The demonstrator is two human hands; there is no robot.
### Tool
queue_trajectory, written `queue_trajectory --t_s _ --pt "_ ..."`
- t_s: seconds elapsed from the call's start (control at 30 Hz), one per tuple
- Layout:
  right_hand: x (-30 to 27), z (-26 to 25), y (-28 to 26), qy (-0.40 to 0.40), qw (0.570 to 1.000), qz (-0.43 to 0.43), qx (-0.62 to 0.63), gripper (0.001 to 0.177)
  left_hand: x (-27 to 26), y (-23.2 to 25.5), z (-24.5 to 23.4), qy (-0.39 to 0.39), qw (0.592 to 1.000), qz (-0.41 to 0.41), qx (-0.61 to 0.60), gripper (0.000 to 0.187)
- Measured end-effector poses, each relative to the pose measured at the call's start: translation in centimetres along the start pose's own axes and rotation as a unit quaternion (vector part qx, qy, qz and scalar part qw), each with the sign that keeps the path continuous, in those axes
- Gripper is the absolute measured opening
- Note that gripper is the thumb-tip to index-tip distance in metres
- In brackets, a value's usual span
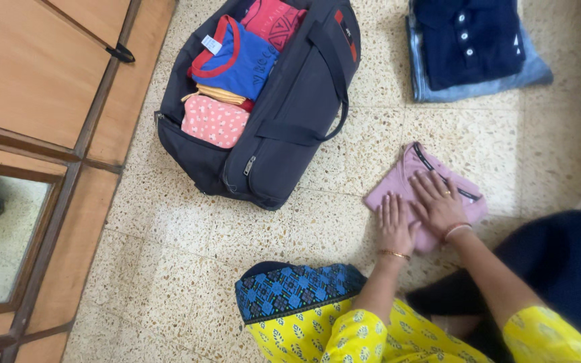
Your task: The person folds a pink shirt and places it into a dark blue bag that is already partially filled with other folded garments.
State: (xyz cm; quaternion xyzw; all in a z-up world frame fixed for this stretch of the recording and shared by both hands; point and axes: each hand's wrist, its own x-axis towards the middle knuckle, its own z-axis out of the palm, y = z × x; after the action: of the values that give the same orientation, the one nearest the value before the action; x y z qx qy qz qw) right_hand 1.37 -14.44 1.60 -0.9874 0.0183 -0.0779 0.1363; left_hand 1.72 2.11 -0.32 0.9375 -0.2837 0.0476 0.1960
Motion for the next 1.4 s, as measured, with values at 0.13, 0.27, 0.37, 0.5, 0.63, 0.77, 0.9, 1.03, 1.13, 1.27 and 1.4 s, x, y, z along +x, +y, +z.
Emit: queue_trajectory --t_s 0.13,0.27,0.37,0.5,0.63,0.77,0.9,1.03,1.13,1.27,1.4 --pt "0.5 -0.3 1.0 -0.04 0.997 0.063 0.013 0.074 0.4 -1.0 0.9 0.025 0.998 -0.014 0.064 0.087" --pt "0.4 0.3 3.1 -0.077 0.982 0.172 0.01 0.082 0.2 -1.6 0.5 -0.01 0.998 -0.058 0.006 0.078" --pt "-0.8 1.2 4.3 0.015 0.975 0.219 0.024 0.081 0.3 -1.2 -1.7 -0.066 0.995 -0.031 0.071 0.077" --pt "-1.6 0.9 4.6 0.127 0.965 0.203 0.105 0.073 0.2 0.9 -5.0 -0.164 0.981 0.049 0.087 0.094" --pt "-1.9 -0.7 4.1 0.186 0.95 0.176 0.177 0.059 -0.2 1.4 -5.3 -0.155 0.981 0.108 0.054 0.095" --pt "-2.2 -2.6 3.1 0.199 0.935 0.181 0.231 0.047 -0.5 0.6 -2.8 -0.083 0.989 0.12 0.014 0.075" --pt "-2.8 -4.2 2.8 0.243 0.917 0.196 0.247 0.043 -0.3 -0.2 -1.8 0.004 0.988 0.091 -0.127 0.051" --pt "-3.1 -3.6 3.7 0.3 0.874 0.258 0.281 0.047 0.0 -1.6 -1.5 0.016 0.965 -0.015 -0.263 0.039" --pt "-2.7 -2.5 4.1 0.264 0.829 0.298 0.393 0.06 0.9 -2.1 0.5 -0.044 0.892 -0.222 -0.391 0.027" --pt "-1.8 -1.8 3.8 0.091 0.778 0.3 0.544 0.083 1.6 -4.3 2.6 0.032 0.803 -0.225 -0.551 0.031" --pt "-1.6 -0.9 3.0 0.002 0.799 0.241 0.552 0.099 1.8 -4.1 0.9 -0.012 0.648 -0.29 -0.704 0.039"
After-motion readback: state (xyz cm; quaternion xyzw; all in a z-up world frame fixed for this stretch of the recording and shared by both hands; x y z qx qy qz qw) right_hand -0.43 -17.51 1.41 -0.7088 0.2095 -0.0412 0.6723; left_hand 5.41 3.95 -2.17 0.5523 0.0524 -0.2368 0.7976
